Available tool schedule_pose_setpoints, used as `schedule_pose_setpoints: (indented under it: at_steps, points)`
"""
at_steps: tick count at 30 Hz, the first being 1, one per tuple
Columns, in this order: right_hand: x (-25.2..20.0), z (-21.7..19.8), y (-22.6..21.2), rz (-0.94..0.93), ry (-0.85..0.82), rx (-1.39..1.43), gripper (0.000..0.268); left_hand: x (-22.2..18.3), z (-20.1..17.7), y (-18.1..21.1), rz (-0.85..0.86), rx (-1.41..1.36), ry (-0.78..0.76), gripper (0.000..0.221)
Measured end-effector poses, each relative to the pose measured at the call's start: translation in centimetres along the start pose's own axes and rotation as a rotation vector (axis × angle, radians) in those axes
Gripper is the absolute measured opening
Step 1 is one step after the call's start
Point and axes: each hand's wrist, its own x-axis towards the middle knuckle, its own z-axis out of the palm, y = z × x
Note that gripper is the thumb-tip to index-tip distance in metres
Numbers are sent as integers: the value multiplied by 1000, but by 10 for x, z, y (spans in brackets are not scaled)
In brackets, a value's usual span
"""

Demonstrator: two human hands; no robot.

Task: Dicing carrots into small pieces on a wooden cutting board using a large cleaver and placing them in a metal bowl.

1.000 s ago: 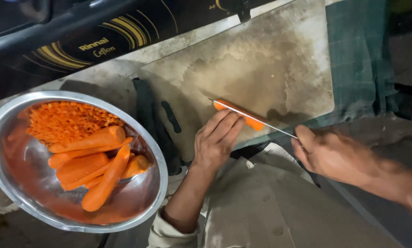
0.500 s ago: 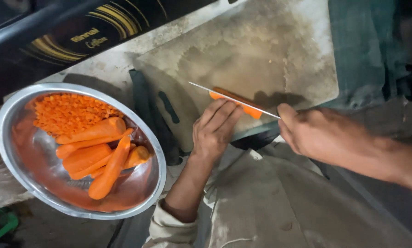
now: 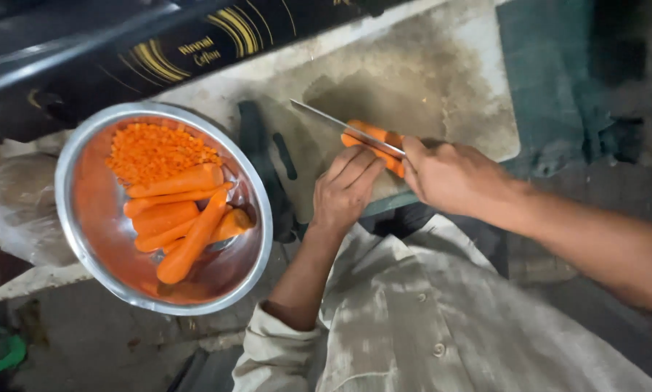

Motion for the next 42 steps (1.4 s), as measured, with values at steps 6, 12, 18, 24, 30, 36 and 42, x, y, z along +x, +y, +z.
schedule_pose_setpoints:
  at_steps: [6, 12, 18, 24, 30, 36, 42]
  points:
    - [-27, -38, -8, 80, -33, 146, 26, 8, -15, 16, 32, 25, 21, 22]
    - [-64, -67, -12, 195, -128, 90, 25, 14, -20, 24, 38, 56, 25, 16]
    - [-72, -61, -12, 249, -293, 22, 21, 8, -17, 15, 84, 27, 1, 17]
    - [-71, -64, -17, 259, -351, -14, 23, 10, -18, 13, 91, -33, 1, 11]
    - [-67, -56, -16, 247, -366, -76, 20, 3, -15, 9, 11, -89, -53, 40]
    - [-53, -68, -27, 305, -547, -52, 16, 24, -23, 13, 18, -31, -31, 12]
    - [-46, -62, -18, 12, -395, -311, 32, 22, -26, 9, -12, -78, -90, 20]
